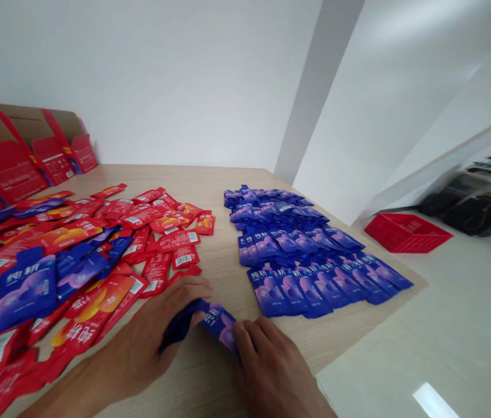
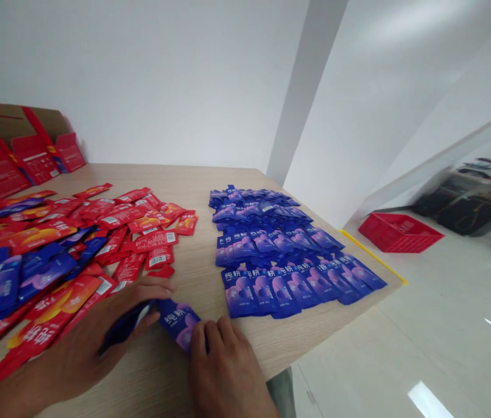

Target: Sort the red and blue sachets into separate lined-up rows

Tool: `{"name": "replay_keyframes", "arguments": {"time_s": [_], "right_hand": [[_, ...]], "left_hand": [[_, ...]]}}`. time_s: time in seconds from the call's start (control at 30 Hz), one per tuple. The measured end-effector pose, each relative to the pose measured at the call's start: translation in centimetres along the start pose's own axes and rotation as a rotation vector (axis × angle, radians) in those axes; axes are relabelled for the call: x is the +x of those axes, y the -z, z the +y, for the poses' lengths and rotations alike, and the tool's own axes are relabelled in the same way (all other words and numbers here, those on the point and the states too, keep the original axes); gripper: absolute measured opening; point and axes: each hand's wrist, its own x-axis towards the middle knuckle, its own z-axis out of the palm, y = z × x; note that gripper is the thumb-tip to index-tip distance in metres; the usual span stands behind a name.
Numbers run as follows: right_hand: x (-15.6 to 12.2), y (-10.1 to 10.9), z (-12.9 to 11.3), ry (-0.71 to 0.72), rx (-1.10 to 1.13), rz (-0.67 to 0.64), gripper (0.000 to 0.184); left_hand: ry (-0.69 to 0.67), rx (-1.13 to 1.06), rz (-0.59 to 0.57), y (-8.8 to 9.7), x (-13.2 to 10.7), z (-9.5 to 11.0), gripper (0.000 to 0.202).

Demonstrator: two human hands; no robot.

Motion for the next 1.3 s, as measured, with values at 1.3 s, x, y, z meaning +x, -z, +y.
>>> {"name": "replay_keyframes", "arguments": {"time_s": [1.3], "right_hand": [[-13.5,6.5,30.4,-0.590,-0.489,-0.019,0.061]], "left_hand": [[-0.022,0.107,0.204,-2.8,-0.5,-2.0,0.031]]}}
